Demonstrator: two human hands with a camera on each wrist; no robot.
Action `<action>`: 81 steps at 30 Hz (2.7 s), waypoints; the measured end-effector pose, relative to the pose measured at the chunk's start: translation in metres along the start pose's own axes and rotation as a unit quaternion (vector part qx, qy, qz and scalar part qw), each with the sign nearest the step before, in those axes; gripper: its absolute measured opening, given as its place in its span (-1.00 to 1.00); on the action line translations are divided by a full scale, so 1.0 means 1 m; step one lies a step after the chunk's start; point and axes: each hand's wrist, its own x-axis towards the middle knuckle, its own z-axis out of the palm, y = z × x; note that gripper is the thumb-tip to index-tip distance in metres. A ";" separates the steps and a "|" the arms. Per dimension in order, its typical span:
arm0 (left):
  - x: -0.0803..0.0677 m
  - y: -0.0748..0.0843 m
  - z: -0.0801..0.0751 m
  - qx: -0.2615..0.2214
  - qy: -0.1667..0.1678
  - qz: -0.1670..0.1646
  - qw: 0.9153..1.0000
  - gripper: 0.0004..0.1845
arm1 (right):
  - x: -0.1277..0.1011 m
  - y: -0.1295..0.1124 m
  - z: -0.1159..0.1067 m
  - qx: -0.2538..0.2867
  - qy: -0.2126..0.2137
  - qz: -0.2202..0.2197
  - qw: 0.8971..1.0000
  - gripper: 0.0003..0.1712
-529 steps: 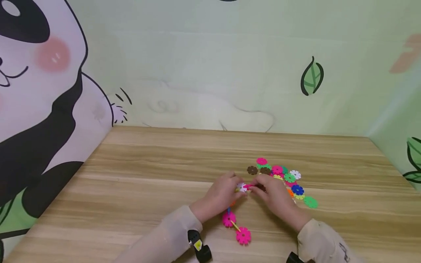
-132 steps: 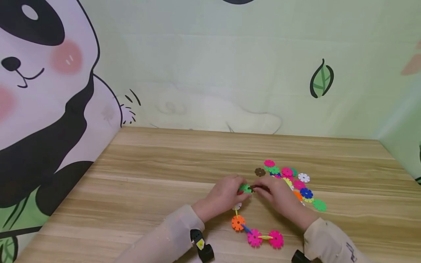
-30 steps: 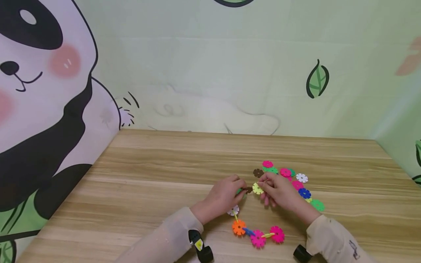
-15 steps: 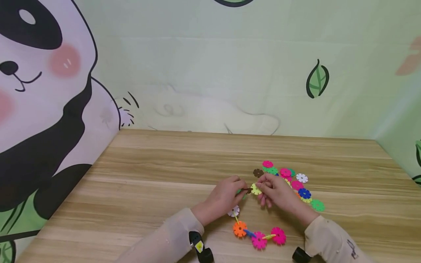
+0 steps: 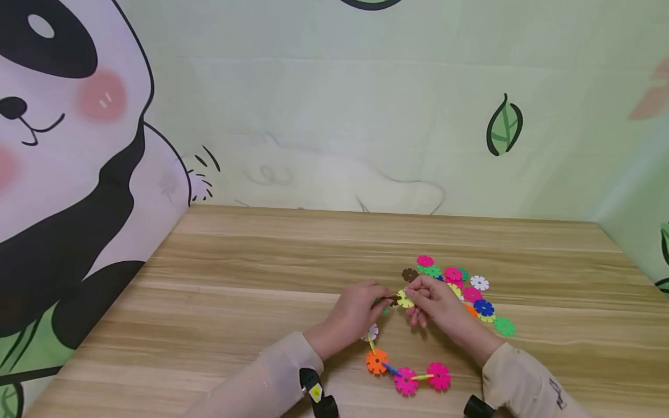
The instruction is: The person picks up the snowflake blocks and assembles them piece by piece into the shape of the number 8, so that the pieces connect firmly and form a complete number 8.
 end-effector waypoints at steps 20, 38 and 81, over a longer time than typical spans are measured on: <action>0.010 0.005 -0.002 0.017 -0.109 -0.069 0.991 -0.50 | 0.004 -0.007 0.001 -0.078 -0.040 -0.032 0.996 -0.41; 0.008 0.002 -0.002 0.021 -0.099 -0.093 0.990 -0.59 | -0.007 -0.028 -0.040 -0.365 0.079 -0.017 0.928 -0.73; 0.007 -0.001 -0.005 0.043 -0.089 -0.074 0.992 -0.59 | -0.007 -0.020 -0.039 -0.369 0.090 -0.080 0.922 -0.90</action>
